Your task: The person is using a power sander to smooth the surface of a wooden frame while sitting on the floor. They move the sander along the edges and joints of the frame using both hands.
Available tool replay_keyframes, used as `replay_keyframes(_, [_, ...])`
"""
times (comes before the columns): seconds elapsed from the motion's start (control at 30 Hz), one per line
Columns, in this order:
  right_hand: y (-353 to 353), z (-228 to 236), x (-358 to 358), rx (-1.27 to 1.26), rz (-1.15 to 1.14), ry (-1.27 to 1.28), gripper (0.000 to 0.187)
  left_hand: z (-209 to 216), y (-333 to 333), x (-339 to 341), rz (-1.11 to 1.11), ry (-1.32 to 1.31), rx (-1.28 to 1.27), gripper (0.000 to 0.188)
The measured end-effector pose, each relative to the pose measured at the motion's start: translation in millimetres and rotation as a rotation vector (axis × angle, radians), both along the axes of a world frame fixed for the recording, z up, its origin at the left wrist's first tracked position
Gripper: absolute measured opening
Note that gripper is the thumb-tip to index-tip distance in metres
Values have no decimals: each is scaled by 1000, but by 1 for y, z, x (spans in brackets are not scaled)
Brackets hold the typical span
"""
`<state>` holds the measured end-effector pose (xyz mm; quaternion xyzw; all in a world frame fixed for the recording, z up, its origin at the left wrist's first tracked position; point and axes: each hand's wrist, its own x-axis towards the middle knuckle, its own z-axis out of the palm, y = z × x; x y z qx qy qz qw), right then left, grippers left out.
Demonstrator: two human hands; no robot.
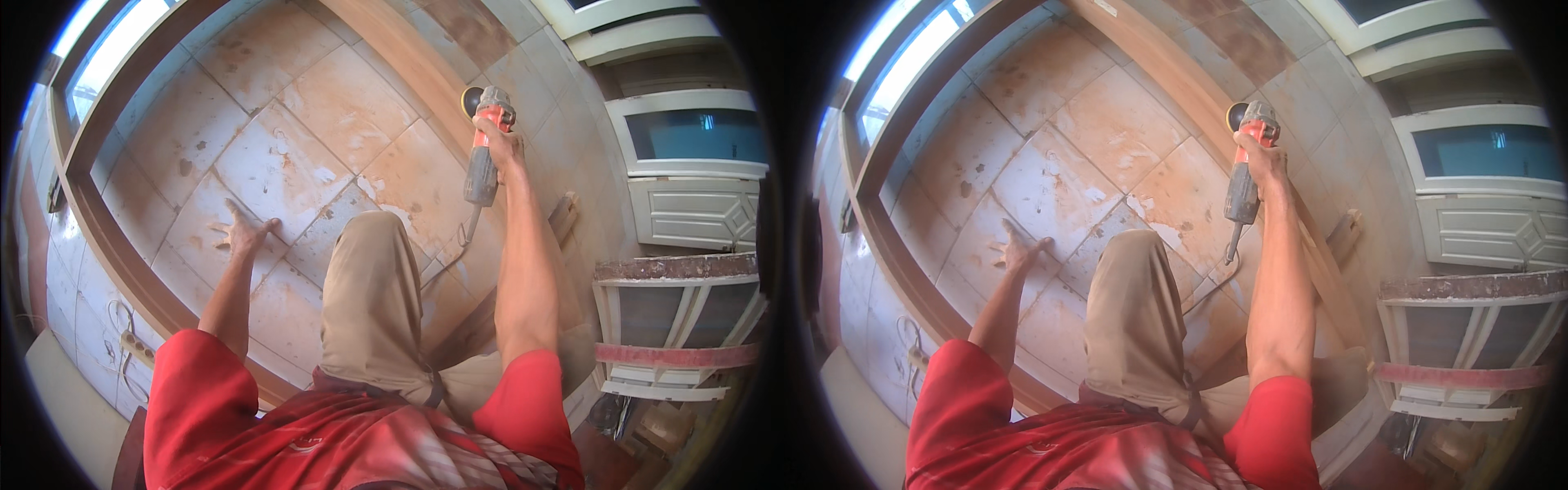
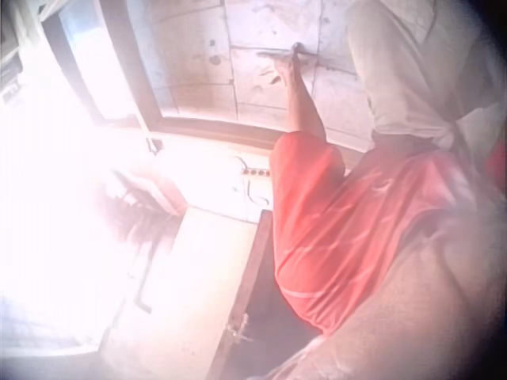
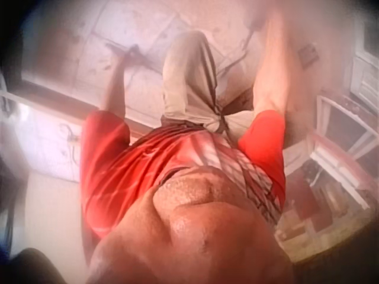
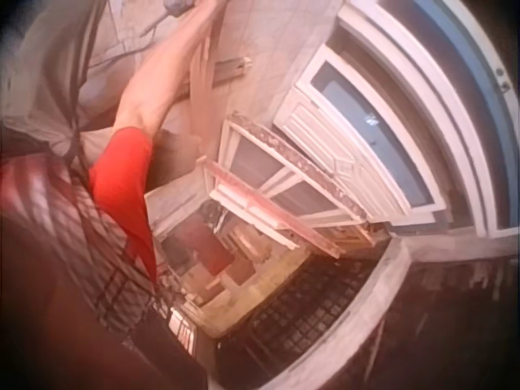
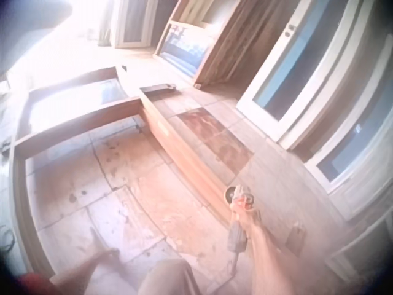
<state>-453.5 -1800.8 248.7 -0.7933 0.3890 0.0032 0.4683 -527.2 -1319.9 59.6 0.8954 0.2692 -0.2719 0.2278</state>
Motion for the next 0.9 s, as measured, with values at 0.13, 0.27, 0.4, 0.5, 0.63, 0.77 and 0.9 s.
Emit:
replay_keyframes(0.13, [-1,2,17,88,24,6,53,-2,2,0,-18,-4,-8,143])
replay_keyframes(0.27, [12,-12,61,49,124,48,55,8,-6,6,-30,45,95,145])
replay_keyframes(0.4, [49,-10,106,4,230,72,58,16,0,8,63,34,-18,146])
replay_keyframes(0.5, [64,-13,145,-60,293,88,58,0,5,6,71,44,-37,148])
replay_keyframes(0.63, [68,-23,189,-25,343,46,62,6,-2,9,70,31,-2,148])
replay_keyframes(0.77, [64,-24,209,-25,343,40,71,6,-3,7,58,37,85,147])
replay_keyframes(0.9, [90,-6,217,-90,395,67,67,8,-2,9,80,66,105,145])
